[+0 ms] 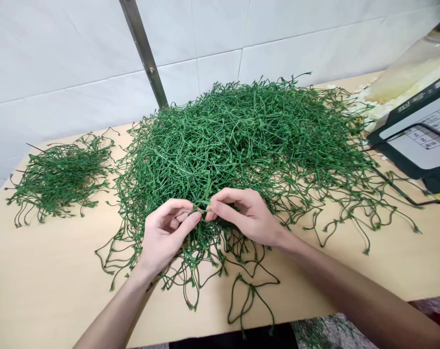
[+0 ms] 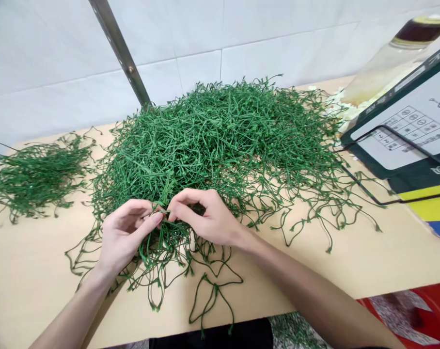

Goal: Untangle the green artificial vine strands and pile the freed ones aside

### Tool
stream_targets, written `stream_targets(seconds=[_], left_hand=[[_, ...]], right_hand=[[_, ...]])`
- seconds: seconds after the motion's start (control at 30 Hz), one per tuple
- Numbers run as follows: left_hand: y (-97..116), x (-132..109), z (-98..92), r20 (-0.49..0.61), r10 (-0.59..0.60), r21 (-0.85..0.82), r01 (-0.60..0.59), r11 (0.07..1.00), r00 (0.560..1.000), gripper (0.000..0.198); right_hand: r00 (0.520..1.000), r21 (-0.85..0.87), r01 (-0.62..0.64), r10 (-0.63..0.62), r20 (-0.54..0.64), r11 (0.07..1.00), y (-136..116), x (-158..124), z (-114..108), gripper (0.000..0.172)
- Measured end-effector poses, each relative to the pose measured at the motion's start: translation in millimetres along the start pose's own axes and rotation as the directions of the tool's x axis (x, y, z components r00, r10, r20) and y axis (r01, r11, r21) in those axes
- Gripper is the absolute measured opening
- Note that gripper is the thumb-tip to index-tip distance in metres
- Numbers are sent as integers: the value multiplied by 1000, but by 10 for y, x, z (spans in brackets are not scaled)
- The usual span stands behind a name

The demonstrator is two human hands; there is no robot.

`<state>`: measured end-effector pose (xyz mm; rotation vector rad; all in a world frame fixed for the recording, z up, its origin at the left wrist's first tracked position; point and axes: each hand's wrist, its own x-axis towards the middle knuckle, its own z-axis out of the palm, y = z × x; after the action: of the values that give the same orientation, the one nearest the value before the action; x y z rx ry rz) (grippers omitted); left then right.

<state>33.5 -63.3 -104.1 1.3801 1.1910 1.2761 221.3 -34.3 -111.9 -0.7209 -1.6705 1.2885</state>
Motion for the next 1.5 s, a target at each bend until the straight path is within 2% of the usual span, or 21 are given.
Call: stream_targets(seconds=[0.23, 0.4, 0.57, 0.67, 0.8, 1.07, 1.23, 1.37, 1.5], left_hand=[[-5, 31, -7, 69, 100, -57, -96, 994, 993, 12], [-26, 9, -36, 46, 29, -35, -27, 999, 999, 13], [-36, 2, -38, 76, -67, -52, 71, 996, 995, 14], [-21, -3, -37, 103, -91, -55, 97, 994, 990, 14], [6, 0, -18, 61, -30, -62, 34, 998, 998, 18], [28, 19, 3, 91, 94, -14, -93, 996, 991, 21], [11, 10, -20, 127, 86, -51, -81, 995, 988, 21], [6, 17, -11, 111, 54, -73, -46, 996, 992, 18], [7, 23, -5, 96, 70, -51, -65, 997, 993, 18]], right_hand=[[995, 33, -78, 76, 61, 996, 20, 9, 7, 13], [998, 128, -55, 58, -23, 990, 43, 24, 28, 7], [989, 270, -81, 111, -97, 959, 35, 47, 33, 14], [979, 366, -156, 191, -64, 918, 23, 41, 52, 19], [963, 445, -227, 266, -26, 866, 9, 35, 74, 24], [964, 458, -249, 262, 35, 854, 17, 66, 33, 20], [950, 508, -307, 287, 120, 805, 22, 72, -16, 15], [956, 461, -287, 281, 83, 840, -4, 70, -8, 20], [950, 451, -311, 280, 137, 837, -34, 71, 15, 22]])
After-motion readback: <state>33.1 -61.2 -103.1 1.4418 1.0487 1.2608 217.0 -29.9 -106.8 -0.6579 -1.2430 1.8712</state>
